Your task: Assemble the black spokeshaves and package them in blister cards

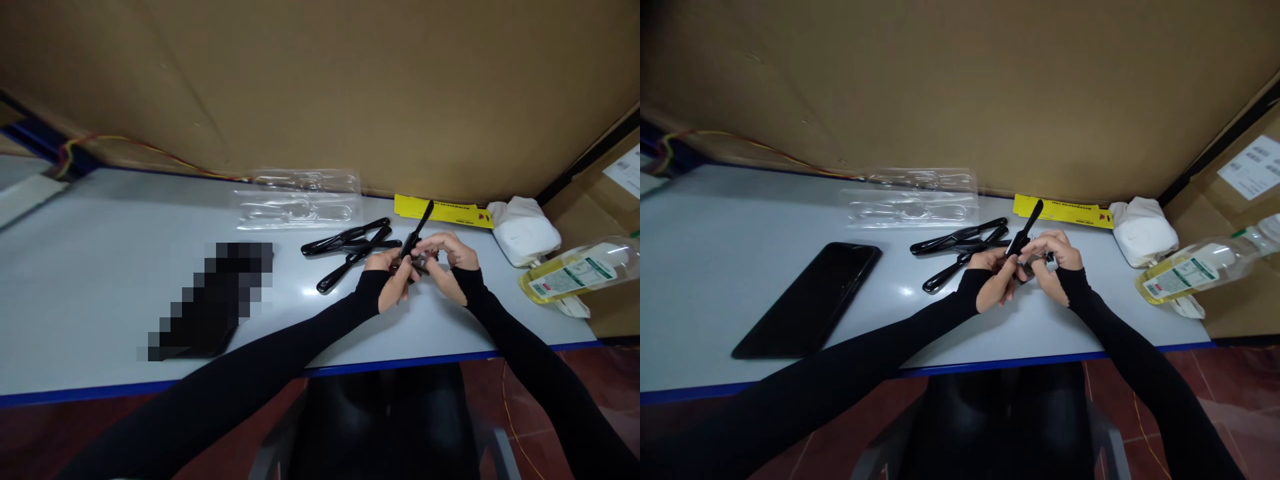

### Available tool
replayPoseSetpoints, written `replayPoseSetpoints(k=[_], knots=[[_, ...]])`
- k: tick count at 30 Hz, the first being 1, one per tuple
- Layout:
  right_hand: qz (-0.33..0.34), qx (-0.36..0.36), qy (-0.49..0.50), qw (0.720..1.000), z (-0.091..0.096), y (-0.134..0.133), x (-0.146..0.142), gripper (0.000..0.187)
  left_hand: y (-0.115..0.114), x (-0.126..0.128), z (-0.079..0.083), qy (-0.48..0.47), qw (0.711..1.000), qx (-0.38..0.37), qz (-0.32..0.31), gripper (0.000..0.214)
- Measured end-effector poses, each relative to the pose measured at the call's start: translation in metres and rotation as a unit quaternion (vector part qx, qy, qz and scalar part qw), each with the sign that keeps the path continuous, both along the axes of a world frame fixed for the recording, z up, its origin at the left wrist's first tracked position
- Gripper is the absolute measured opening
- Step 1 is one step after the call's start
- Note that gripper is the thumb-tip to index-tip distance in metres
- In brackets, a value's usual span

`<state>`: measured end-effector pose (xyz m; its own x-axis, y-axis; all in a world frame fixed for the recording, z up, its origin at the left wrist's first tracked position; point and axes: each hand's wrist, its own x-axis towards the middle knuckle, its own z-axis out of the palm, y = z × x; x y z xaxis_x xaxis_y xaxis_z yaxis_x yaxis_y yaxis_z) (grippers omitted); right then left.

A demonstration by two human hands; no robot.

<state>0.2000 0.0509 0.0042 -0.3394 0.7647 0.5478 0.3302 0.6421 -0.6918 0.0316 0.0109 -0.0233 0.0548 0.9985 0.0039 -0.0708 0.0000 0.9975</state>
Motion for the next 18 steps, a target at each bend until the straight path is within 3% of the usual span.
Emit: replayPoseSetpoints(k=[4, 8, 12, 15, 18], knots=[[-0.015, 0.006, 0.001, 1.0, -0.0021, 0.0023, 0.0004, 0.03, 0.0019, 0.0001, -0.0011, -0.005, 1.0, 0.001, 0.009, 0.044], [-0.037, -0.013, 0.003, 0.999, -0.0053, 0.0067, 0.003, 0.013, 0.0019, 0.0004, -0.0018, -0.012, 1.0, 0.0, 0.017, 0.043], [-0.005, -0.02, 0.035, 0.999, -0.0042, 0.0056, 0.0028, 0.026, 0.0009, 0.0005, -0.0011, 0.004, 1.0, 0.011, -0.006, 0.041], [-0.015, -0.016, 0.043, 0.999, -0.0041, 0.0033, -0.0002, 0.006, 0.0014, 0.0007, 0.0004, 0.001, 1.0, 0.009, 0.001, 0.039], [-0.031, -0.006, 0.056, 0.998, -0.0049, 0.003, -0.0028, 0.009, 0.0024, 0.0009, 0.0014, -0.01, 1.0, 0.004, 0.008, 0.039]])
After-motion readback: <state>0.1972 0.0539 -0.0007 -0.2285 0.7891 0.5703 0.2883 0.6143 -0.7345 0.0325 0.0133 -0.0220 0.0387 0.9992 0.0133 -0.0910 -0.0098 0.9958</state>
